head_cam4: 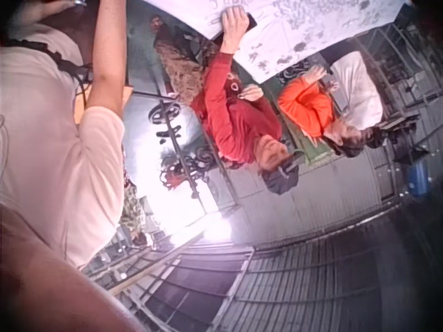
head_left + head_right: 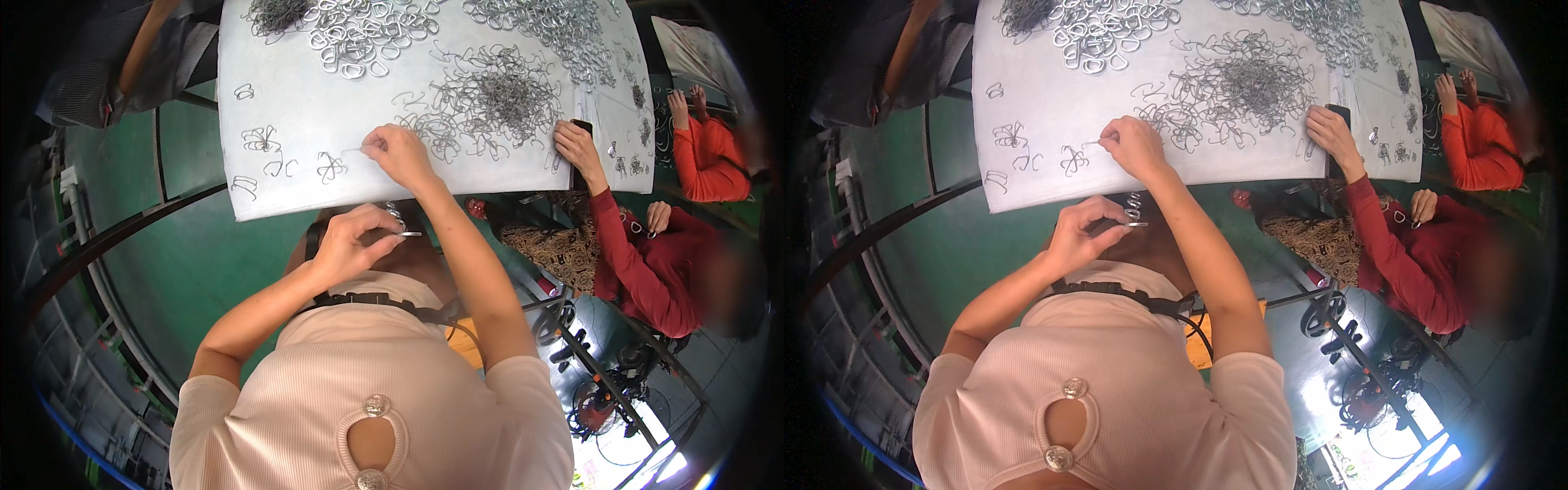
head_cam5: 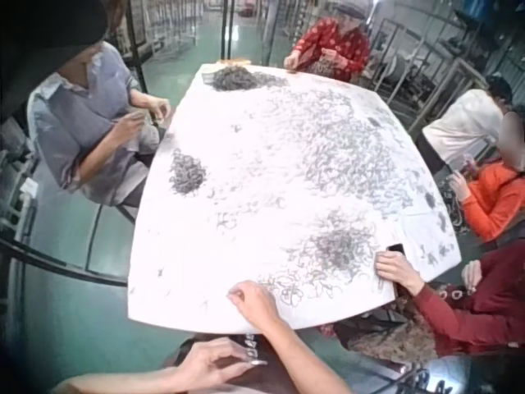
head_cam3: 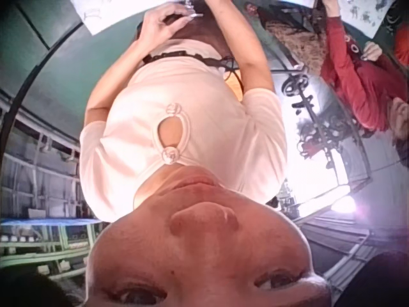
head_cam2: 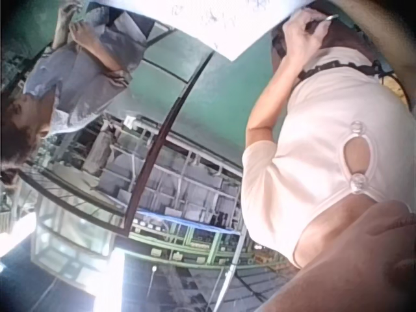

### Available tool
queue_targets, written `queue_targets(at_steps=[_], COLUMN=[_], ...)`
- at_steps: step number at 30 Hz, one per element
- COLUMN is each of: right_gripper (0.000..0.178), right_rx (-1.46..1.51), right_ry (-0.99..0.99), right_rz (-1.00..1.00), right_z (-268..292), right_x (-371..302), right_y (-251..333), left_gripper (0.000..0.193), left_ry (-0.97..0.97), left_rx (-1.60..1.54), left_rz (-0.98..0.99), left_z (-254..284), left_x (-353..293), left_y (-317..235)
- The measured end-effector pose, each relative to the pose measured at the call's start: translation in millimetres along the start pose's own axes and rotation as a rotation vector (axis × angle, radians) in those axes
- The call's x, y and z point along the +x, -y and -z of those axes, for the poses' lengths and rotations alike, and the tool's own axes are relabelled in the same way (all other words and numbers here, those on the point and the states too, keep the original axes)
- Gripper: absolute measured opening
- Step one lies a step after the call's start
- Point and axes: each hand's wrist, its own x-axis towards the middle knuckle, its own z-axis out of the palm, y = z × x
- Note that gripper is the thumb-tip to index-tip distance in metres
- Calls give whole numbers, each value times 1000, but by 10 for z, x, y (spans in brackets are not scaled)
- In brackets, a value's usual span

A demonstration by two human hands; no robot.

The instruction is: The person picks small metal rings and hooks from a table and links them together by hand to form a chain. The person periodically lifts the chain to check its length before continuing to add more pieces.

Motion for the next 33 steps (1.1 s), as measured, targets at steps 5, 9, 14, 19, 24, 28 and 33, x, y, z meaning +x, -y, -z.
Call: queue_targets(at_steps=[5, 9, 14, 19, 24, 28, 33], right_gripper=[13, 14, 13, 13, 13, 14, 28], right_rx=[-82, -361, -509, -367, 64, 594, 926], right_ry=[-368, -401, -322, -372, -401, -401, -393], right_rz=[-101, -293, -345, -274, -280, -310, -362], right_z=[487, 970, 1029, 1115, 1114, 921, 693], right_x=[263, 370, 450, 297, -149, -808, -1507], right_y=[-517, -669, -670, -555, -596, 9, 634], left_gripper=[14, 14, 13, 13, 12, 10, 12], left_ry=[-11, -21, -42, -33, -24, -28, -22], left_rx=[-28, -28, -20, -12, -7, 4, 14], left_rz=[-18, -38, -43, -47, -75, -86, -122], left_z=[-25, -43, -71, -59, -80, -83, -72], left_x=[3, 26, 56, 94, 163, 187, 211], left_y=[20, 18, 17, 48, 106, 128, 116])
